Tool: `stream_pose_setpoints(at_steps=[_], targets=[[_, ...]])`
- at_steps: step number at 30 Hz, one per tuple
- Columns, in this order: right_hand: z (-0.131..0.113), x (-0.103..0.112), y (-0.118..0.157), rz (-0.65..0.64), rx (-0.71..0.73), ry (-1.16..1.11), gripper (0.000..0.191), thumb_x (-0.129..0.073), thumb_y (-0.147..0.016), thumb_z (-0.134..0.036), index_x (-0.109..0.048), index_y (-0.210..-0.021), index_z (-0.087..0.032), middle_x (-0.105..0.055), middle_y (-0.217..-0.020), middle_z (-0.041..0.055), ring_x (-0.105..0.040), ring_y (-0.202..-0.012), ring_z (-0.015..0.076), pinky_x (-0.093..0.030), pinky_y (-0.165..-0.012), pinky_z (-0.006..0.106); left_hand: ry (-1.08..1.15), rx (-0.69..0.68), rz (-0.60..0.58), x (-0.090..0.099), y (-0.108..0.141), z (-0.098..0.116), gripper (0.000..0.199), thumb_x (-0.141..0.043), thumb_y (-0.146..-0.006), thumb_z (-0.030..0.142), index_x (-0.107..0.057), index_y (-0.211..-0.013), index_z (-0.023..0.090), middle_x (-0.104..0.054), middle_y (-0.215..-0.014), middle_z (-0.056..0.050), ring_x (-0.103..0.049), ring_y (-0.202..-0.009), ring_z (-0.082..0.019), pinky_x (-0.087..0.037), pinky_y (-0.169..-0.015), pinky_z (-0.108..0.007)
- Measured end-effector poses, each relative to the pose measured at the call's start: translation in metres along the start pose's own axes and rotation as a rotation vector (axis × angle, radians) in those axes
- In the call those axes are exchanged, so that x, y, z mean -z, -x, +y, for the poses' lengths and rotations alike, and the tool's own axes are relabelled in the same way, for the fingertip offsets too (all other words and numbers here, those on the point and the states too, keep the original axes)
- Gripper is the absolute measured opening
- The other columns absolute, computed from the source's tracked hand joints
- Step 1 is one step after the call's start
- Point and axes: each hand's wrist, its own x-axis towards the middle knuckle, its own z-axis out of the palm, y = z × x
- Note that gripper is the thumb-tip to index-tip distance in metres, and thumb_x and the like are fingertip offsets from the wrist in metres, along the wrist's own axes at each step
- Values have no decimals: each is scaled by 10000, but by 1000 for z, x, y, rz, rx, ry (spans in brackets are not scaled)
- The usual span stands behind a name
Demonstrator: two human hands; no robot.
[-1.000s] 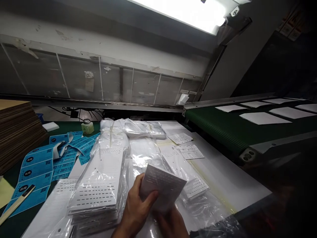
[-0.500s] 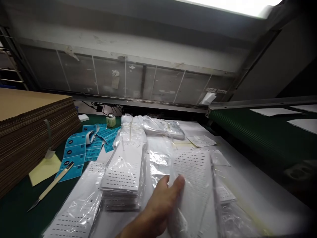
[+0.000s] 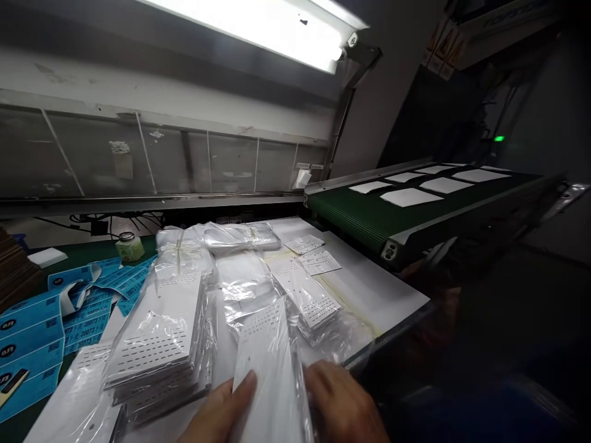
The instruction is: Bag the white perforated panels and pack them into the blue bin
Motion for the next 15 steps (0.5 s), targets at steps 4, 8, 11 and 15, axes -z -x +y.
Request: stream_pose_setpoints(at_steps=[4, 8, 11, 15], targets=[[4, 30, -27, -6, -508, -642, 444, -426, -864, -496, -486, -1224, -244, -646, -993, 92, -649, -761, 230, -537, -664, 386, 209, -57, -23, -33, -26, 15, 491, -692, -721, 424, -591, -1086, 111, -709, -897, -147, -675, -860, -293, -541, -779, -424], [7, 47, -82, -33, -536, -675, 587, -460, -837, -550, -353, -1336, -261, -542, -1244, 128, -653, -862, 236, -545, -679, 364, 299, -209, -79, -83, -68, 37, 444, -674, -765, 351, -558, -1117, 106, -687, -979, -157, -668, -878, -264, -544, -788, -397], [29, 55, -134, -55, -446, -440, 647, -629, -761, -448, -392, -1321, -227, -565, -1224, 124, -648, -875, 244, -545, -688, 363, 286, -313, -12, -109, -103, 48, 428, -654, -785, 302, -531, -1145, 104, -645, -1093, -168, -632, -982, -263, -507, -870, -409], [73, 58, -177, -188, -469, -369, 490, -637, -781, -363, -517, -1199, -137, -670, -1003, 106, -664, -781, 217, -550, -679, 370, 261, -330, 101, -105, -135, 47, 551, -646, -786, 290, -419, -1257, 117, -497, -1311, -173, -508, -1178, -242, -406, -999, -369]])
